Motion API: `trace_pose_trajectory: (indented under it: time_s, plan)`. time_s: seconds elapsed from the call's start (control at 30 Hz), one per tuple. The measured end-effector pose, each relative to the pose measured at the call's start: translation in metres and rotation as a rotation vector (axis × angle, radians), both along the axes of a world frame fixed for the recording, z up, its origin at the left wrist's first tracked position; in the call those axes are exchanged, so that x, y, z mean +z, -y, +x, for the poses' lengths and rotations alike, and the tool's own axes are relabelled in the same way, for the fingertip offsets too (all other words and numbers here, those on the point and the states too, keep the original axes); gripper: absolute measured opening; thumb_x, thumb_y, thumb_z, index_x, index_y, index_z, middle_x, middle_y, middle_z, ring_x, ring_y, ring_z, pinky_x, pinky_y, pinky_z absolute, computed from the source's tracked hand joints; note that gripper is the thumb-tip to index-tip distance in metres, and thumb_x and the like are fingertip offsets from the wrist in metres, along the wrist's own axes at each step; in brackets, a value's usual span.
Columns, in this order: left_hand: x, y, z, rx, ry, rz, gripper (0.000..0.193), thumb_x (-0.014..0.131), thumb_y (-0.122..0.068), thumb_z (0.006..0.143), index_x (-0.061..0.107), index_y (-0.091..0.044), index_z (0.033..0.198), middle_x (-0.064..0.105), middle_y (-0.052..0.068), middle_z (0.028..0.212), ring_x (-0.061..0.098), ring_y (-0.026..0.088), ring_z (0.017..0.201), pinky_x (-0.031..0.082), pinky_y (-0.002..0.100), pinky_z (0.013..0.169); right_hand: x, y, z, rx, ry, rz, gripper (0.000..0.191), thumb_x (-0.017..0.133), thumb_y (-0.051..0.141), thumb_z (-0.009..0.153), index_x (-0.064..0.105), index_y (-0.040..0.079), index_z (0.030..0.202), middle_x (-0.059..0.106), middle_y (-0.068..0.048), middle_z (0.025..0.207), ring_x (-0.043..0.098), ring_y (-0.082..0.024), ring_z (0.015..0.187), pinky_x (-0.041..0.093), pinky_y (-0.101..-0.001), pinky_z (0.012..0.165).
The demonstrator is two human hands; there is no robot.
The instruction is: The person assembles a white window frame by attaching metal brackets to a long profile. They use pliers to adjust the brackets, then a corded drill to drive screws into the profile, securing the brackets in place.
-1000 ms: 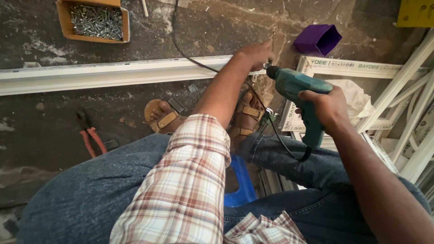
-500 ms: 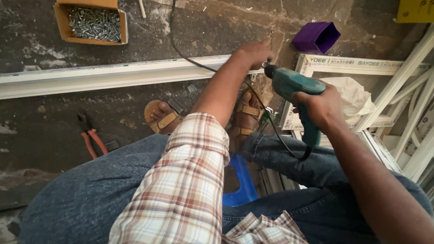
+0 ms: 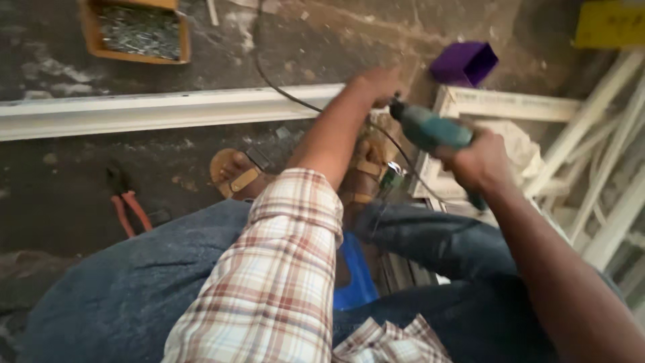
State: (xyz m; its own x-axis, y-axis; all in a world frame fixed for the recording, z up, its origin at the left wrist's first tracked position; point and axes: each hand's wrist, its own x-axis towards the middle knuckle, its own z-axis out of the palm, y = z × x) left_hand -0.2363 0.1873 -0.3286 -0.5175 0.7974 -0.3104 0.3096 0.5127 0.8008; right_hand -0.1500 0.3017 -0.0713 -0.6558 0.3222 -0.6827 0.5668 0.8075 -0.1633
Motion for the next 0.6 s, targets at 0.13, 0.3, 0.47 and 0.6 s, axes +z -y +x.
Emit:
trace_pose_trajectory:
  time_s: [0.13,0.3,0.47,0.6]
  plan:
    - [0.001,0.004,-0.003,-0.025,-0.02,-0.007,0.033,0.069,-0.024,0.083,0.072,-0.022,0.115,0.06,0.02,0.137,0.064,0.042,0.115,0.053,0.05,0.094,-0.004,-0.003,0.007,0.041,-0.038,0.017,0.057,0.082,0.023,0.074,0.074,0.007,0.128,0.076,-0.015,0.085,0.073,-0.023,0.071,0.057,-0.037,0.065]
    - [0.007,0.001,-0.003,0.051,0.07,0.053,0.033,0.069,-0.032,0.081,0.071,-0.022,0.112,0.065,0.02,0.131,0.068,0.039,0.11,0.054,0.049,0.091,-0.008,-0.008,0.007,-0.202,0.017,-0.105,0.055,0.076,0.023,0.077,0.073,0.007,0.129,0.076,-0.014,0.088,0.072,-0.018,0.07,0.057,-0.0362,0.064]
    - [0.005,0.003,0.0,0.074,0.093,0.073,0.032,0.066,-0.032,0.08,0.073,-0.021,0.109,0.069,0.02,0.126,0.068,0.038,0.111,0.055,0.049,0.089,-0.004,-0.002,0.001,0.465,-0.022,0.102,0.07,0.088,0.028,0.07,0.071,0.014,0.137,0.077,-0.017,0.091,0.072,-0.027,0.074,0.057,-0.0404,0.066]
    - [0.007,0.003,0.0,0.207,0.237,0.102,0.041,0.067,-0.045,0.082,0.075,-0.017,0.112,0.068,0.019,0.124,0.066,0.037,0.113,0.053,0.048,0.093,0.001,0.009,-0.001,-0.072,0.116,-0.032,0.061,0.077,0.025,0.079,0.067,0.012,0.139,0.078,-0.015,0.088,0.073,-0.022,0.071,0.057,-0.0371,0.065]
